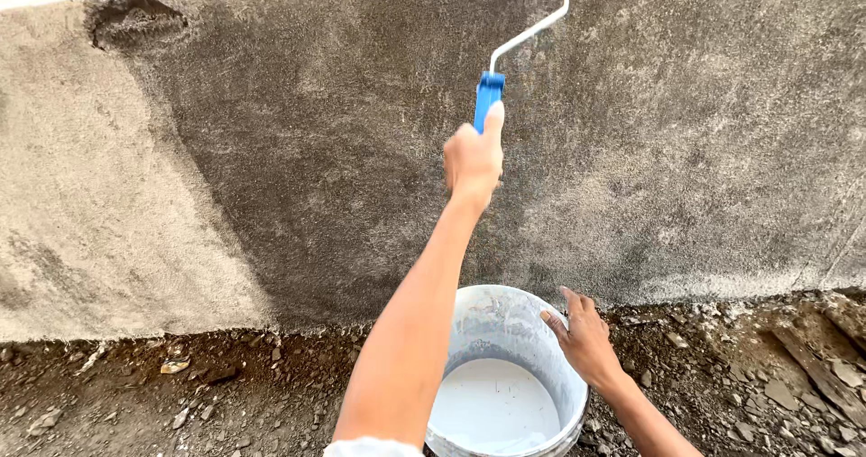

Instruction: The person applies a white liquid coating to a concrete wall using a paint roller, repeatedly dipping the roller into a bucket of white liquid and rolling it over the wall surface, working along the wall to coat the concrete.

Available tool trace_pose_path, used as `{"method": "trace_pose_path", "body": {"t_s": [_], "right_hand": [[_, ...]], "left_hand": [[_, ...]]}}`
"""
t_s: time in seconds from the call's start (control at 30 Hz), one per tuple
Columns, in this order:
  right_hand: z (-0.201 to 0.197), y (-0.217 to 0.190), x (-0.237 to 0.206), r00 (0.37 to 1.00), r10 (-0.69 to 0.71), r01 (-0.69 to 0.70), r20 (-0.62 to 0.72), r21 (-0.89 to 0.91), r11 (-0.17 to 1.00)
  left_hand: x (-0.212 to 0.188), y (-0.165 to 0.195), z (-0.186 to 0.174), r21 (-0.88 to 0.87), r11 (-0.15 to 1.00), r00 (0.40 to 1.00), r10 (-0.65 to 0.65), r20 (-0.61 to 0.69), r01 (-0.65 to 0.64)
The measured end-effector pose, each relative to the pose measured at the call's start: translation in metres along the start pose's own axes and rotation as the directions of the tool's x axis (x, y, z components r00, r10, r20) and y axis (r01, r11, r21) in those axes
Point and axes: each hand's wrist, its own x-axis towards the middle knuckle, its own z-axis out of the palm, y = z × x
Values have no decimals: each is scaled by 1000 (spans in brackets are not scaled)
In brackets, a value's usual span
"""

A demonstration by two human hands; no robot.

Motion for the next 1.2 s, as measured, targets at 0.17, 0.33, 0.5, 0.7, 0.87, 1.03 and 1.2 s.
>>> {"method": "trace_pose_path", "body": {"t_s": [0.17, 0.33, 0.5, 0.7, 0.87, 1.03, 1.2], "right_hand": [[1, 2, -1, 1000, 10, -10, 1, -22, 1000], [2, 4, -2, 999, -13, 12, -34, -35, 999], [4, 6, -3, 999, -32, 31, -43, -28, 999], [4, 7, -3, 998, -23, 20, -63, -42, 999], [4, 7, 0, 999, -13, 12, -37, -37, 999], [3, 7, 2, 1000, 6, -6, 8, -7, 1000], [2, 6, 4, 999, 31, -31, 26, -7, 1000]], "left_hand": [[-1, -22, 12, -105, 994, 999, -35, 37, 38], [-60, -111, 20, 36, 990, 991, -135, 27, 134], [-134, -180, 30, -75, 924, 926, -372, 57, 376], [-167, -193, 32, -202, 866, 888, -457, 52, 458], [-128, -148, 17, -186, 925, 943, -332, 25, 331], [-55, -84, -3, -377, 909, 984, -174, 38, 175], [16, -24, -23, -330, 941, 996, -85, -39, 68]]}}
